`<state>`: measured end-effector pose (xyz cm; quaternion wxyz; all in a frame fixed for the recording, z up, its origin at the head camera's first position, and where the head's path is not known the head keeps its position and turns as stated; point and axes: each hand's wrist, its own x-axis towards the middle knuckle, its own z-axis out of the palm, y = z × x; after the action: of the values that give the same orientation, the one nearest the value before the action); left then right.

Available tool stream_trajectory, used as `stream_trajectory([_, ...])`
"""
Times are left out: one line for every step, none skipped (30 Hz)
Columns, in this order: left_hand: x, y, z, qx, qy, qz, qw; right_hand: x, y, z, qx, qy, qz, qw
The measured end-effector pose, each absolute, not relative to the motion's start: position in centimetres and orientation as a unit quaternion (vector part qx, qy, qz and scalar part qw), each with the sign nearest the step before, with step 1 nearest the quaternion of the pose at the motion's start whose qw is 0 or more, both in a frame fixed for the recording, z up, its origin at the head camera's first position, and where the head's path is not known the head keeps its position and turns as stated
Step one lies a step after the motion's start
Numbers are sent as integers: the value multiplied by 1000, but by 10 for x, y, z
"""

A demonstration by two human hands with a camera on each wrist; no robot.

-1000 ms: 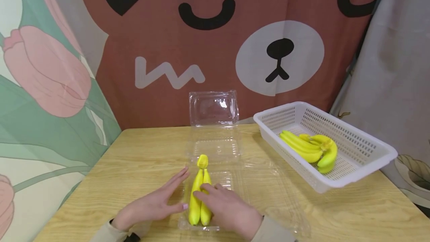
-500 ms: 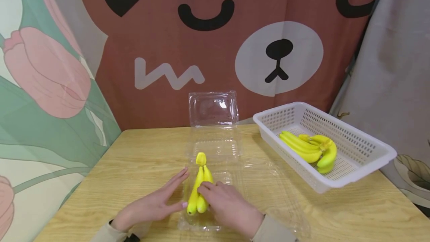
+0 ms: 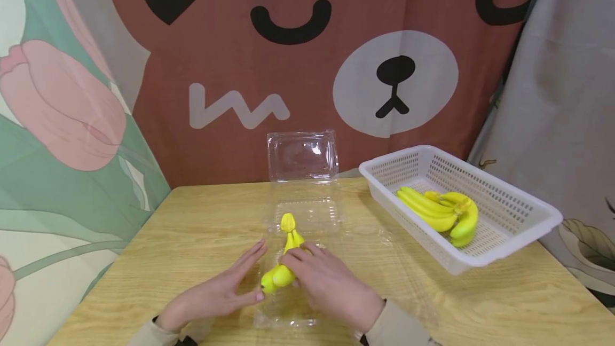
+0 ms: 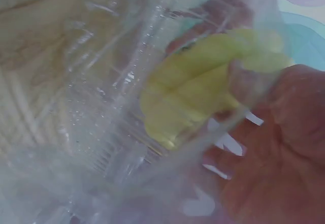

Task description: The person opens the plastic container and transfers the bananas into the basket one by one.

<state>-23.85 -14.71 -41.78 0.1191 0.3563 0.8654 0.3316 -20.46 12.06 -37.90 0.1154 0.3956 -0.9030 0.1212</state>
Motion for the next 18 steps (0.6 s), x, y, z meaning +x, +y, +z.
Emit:
stream_trajectory([-238, -147, -418, 356, 865, 333, 120, -206, 121, -378, 400, -900, 127, 120])
stream_trajectory([-238, -147, -418, 355, 865, 334, 120, -207, 122, -376, 402, -898, 131, 124])
stream_trajectory([-239, -147, -418, 355, 865, 334, 120, -207, 123, -374, 404, -895, 138, 129])
stream_trajectory([-239, -147, -418, 354, 865, 335, 120, -208, 123, -372, 404, -893, 145, 133])
stream_trajectory([-239, -147, -418, 353, 865, 335, 121, -209, 124, -370, 404, -892, 156, 132])
stream_trajectory([-238, -147, -419, 352, 866, 334, 122, -209, 125, -368, 402, -891, 166, 132])
stream_trajectory([-238, -147, -419, 352, 866, 334, 121, -209, 126, -366, 400, -890, 177, 130])
stream_trajectory([-238, -147, -419, 352, 866, 334, 120, -209, 128, -363, 396, -889, 190, 127])
stream_trajectory([-238, -147, -419, 352, 866, 334, 119, -210, 129, -362, 393, -888, 203, 123])
stream_trajectory([-238, -147, -419, 352, 867, 333, 117, -210, 130, -360, 391, -887, 215, 120])
stream_trajectory([-238, -147, -419, 352, 867, 332, 116, -210, 131, -358, 391, -884, 226, 118])
stream_trajectory([-238, -147, -419, 353, 867, 332, 114, -211, 133, -356, 392, -882, 235, 118])
stream_trajectory([-238, -147, -419, 354, 867, 332, 112, -211, 134, -354, 390, -880, 245, 118])
stream_trajectory([-238, -147, -419, 354, 867, 332, 112, -212, 136, -352, 390, -877, 253, 121])
stream_trajectory([-238, -147, -419, 353, 867, 333, 113, -212, 138, -350, 387, -876, 259, 124])
stream_trajectory([-238, -147, -419, 352, 867, 333, 113, -213, 140, -348, 387, -874, 264, 130])
stream_trajectory([-238, -147, -419, 352, 867, 333, 114, -214, 143, -345, 383, -873, 270, 136])
stream_trajectory([-238, -147, -419, 352, 868, 332, 114, -214, 145, -343, 378, -873, 275, 141])
